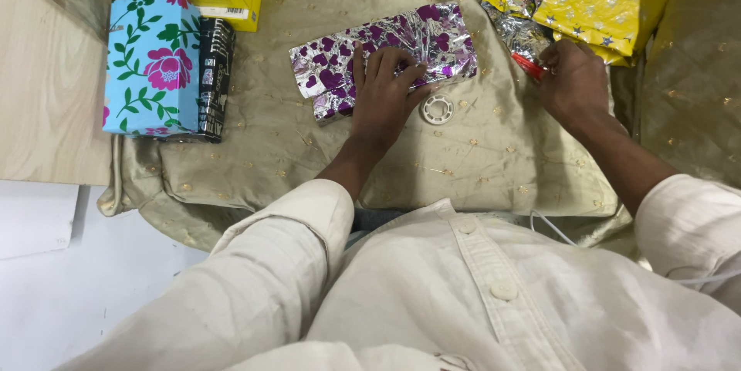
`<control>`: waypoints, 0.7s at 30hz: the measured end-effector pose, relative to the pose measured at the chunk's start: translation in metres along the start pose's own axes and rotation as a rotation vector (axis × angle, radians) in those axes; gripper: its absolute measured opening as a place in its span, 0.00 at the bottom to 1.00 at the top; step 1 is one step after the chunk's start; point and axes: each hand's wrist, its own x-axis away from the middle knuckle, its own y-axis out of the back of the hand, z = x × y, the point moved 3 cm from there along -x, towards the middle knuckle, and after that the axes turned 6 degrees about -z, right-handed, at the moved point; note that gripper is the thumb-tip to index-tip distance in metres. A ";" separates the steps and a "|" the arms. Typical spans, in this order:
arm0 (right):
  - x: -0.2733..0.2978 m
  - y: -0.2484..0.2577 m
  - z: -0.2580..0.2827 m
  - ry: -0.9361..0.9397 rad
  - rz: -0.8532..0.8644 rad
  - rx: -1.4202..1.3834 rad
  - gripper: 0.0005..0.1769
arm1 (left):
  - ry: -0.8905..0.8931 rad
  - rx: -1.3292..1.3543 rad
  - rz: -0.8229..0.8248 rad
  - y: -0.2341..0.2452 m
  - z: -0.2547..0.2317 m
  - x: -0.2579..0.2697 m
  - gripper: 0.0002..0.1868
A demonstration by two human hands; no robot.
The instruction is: The person wraps a small yellow box in silver foil with purple patterns, folds the edges, and secures them with clear tape. They use a red pen to cut the tape and adjust the package to ensure it is neatly sealed.
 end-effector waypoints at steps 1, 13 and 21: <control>-0.002 -0.001 -0.005 -0.046 0.065 0.006 0.12 | 0.011 -0.003 0.008 0.000 0.001 -0.001 0.16; -0.010 0.004 0.030 -0.522 0.308 -0.592 0.11 | -0.039 0.063 0.055 0.000 0.010 -0.007 0.19; 0.009 -0.019 0.112 -0.835 0.686 -0.844 0.16 | -0.009 0.084 0.051 0.000 0.010 -0.008 0.20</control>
